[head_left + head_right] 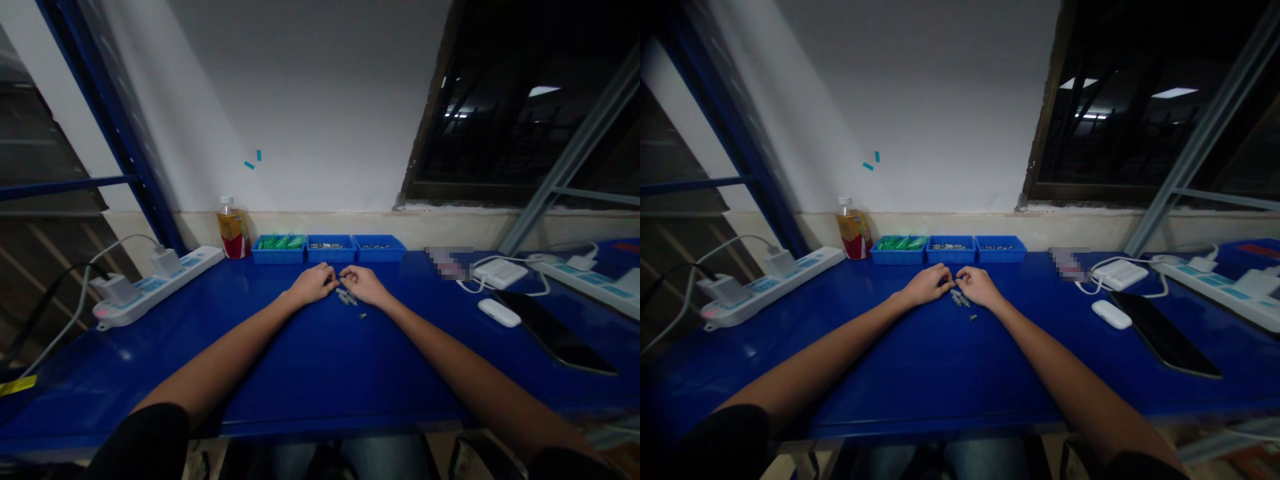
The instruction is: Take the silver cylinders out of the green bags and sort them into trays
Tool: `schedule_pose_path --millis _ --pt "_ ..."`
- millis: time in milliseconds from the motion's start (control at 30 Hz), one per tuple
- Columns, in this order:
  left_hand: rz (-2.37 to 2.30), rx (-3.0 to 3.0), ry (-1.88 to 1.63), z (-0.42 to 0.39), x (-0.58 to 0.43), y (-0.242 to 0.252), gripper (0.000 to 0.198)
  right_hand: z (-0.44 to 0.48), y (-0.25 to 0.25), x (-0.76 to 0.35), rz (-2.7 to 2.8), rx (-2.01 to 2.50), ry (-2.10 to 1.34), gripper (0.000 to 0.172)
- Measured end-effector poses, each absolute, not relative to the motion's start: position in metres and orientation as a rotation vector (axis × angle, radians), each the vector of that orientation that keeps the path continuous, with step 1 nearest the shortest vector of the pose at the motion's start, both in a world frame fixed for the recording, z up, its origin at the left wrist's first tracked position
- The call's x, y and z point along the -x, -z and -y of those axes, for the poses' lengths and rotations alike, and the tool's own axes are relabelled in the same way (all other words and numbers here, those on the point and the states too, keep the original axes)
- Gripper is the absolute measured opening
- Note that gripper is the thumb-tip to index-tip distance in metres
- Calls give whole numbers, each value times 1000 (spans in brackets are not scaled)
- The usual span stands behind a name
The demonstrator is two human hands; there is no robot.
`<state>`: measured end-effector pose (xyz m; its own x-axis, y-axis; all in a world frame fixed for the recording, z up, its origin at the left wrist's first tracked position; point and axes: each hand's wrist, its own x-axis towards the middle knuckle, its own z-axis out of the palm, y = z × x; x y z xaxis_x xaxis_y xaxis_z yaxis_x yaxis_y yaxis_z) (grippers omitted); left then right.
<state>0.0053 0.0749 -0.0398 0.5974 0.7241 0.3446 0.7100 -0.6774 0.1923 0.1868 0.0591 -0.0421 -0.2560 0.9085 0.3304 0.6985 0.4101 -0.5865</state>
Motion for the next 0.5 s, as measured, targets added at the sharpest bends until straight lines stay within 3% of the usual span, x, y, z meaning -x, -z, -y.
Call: schedule_pose_path --millis 500 --pt "-1233 -2800 -647 -70 -6 37 17 -58 45 -175 2086 1483 -226 11"
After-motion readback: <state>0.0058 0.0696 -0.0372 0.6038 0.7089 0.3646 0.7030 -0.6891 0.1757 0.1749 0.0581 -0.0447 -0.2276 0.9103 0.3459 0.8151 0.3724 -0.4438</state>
